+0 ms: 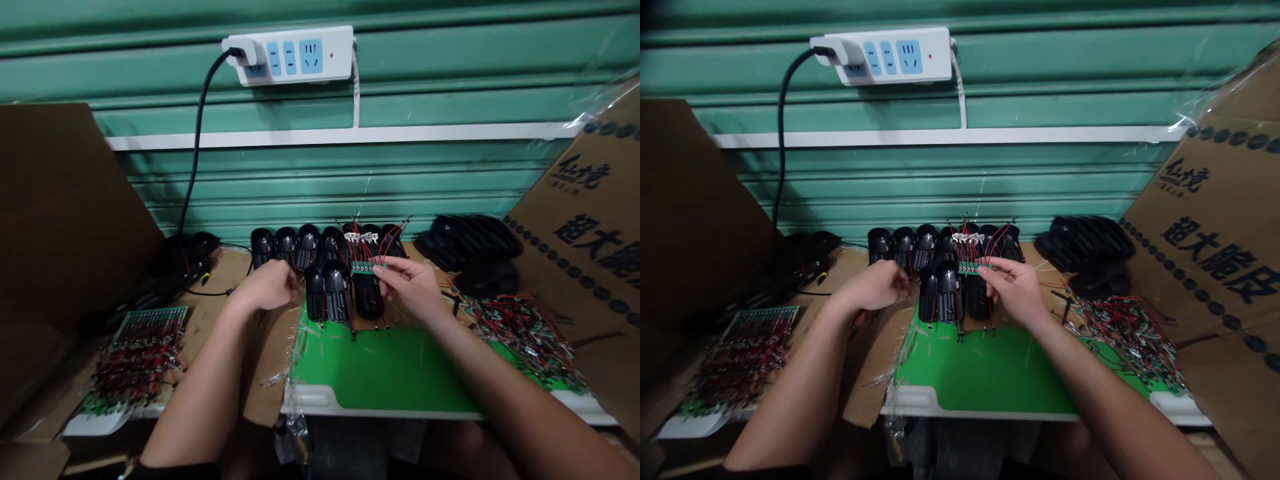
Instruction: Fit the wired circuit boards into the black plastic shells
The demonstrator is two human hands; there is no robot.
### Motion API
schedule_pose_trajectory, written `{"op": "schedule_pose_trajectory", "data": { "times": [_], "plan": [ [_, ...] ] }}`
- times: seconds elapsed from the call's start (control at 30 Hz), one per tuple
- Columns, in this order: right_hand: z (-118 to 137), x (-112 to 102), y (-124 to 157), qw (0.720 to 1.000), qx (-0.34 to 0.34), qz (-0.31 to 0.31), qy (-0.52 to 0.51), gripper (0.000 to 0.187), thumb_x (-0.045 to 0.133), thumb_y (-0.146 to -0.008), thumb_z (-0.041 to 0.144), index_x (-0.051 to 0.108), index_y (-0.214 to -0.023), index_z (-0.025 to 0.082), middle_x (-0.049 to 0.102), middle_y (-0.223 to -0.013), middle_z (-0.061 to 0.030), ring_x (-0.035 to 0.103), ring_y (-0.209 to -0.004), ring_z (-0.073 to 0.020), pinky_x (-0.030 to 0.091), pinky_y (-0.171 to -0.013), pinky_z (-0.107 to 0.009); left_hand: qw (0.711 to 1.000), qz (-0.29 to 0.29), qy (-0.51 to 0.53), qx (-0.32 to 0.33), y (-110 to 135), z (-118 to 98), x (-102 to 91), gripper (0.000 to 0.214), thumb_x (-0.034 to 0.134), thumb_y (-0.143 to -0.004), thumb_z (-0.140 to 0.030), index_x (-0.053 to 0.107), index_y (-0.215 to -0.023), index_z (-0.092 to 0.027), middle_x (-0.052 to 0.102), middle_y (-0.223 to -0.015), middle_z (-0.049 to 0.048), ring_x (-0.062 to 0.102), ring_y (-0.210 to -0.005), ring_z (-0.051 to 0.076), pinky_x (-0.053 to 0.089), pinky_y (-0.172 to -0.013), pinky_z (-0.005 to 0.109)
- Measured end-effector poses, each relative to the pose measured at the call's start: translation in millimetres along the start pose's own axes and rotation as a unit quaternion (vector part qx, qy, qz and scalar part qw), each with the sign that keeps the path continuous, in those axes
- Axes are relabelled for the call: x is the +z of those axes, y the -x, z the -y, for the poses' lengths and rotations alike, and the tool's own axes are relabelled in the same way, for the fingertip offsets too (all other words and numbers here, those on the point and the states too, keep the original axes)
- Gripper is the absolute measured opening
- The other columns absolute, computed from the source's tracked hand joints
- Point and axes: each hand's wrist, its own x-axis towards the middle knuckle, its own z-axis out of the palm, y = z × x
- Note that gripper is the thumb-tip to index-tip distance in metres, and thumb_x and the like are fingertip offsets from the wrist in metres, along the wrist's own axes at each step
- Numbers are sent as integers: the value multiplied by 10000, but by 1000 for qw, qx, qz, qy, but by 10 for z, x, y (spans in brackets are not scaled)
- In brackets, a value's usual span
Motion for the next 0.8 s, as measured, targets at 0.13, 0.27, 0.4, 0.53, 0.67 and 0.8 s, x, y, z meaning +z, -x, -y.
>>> {"op": "schedule_pose_trajectory", "data": {
  "times": [0.13, 0.27, 0.4, 0.53, 0.67, 0.8],
  "plan": [
    [11, 46, 24, 1000, 9, 16, -10, 511, 960, -743, 520, 853, -1071, 142, 669, -553, -4, 544, -440, -131, 446, -420, -258, 969, -81, 212, 94, -24, -256, 210, 335, 707, -813, -439, 809, -882, -127, 761, -786, 69, 585, -645, 79, 425, -623, 201],
    [45, 102, 59, 999, 18, 32, -12, 564, 973, -714, 559, 848, -1058, 130, 665, -536, -7, 557, -436, -141, 452, -405, -259, 911, -53, 396, 99, -38, -484, 560, 555, 832, -770, -550, 795, -1089, -98, 817, -933, 113, 616, -572, 65, 522, -572, 223],
    [37, 114, 81, 999, 18, 47, -6, 599, 971, -727, 587, 846, -1081, 120, 668, -542, -9, 560, -444, -138, 463, -424, -260, 878, -71, 465, 88, -46, -537, 761, 649, 949, -685, -537, 765, -1109, -81, 826, -932, 119, 631, -551, 59, 529, -538, 213],
    [-3, 85, 92, 996, 14, 89, 5, 635, 939, -786, 599, 841, -1174, 106, 696, -593, -20, 572, -470, -136, 475, -453, -264, 866, -69, 487, 91, -55, -536, 790, 615, 974, -683, -526, 765, -1060, -88, 805, -839, 77, 638, -538, 57, 544, -543, 207],
    [-33, 42, 77, 991, 11, 135, 14, 693, 868, -865, 629, 807, -1316, 107, 715, -639, -20, 592, -492, -142, 486, -473, -272, 842, -86, 521, 106, -63, -549, 786, 575, 991, -670, -500, 731, -987, -98, 751, -726, 17, 650, -534, 61, 562, -557, 195],
    [-31, 10, 54, 989, -1, 140, 40, 602, 840, -901, 620, 826, -1224, 112, 695, -610, -14, 551, -471, -131, 444, -458, -262, 825, -86, 542, 133, -67, -563, 810, 554, 977, -703, -496, 690, -977, -109, 727, -692, -7, 683, -571, 69, 597, -601, 186]
  ]
}}
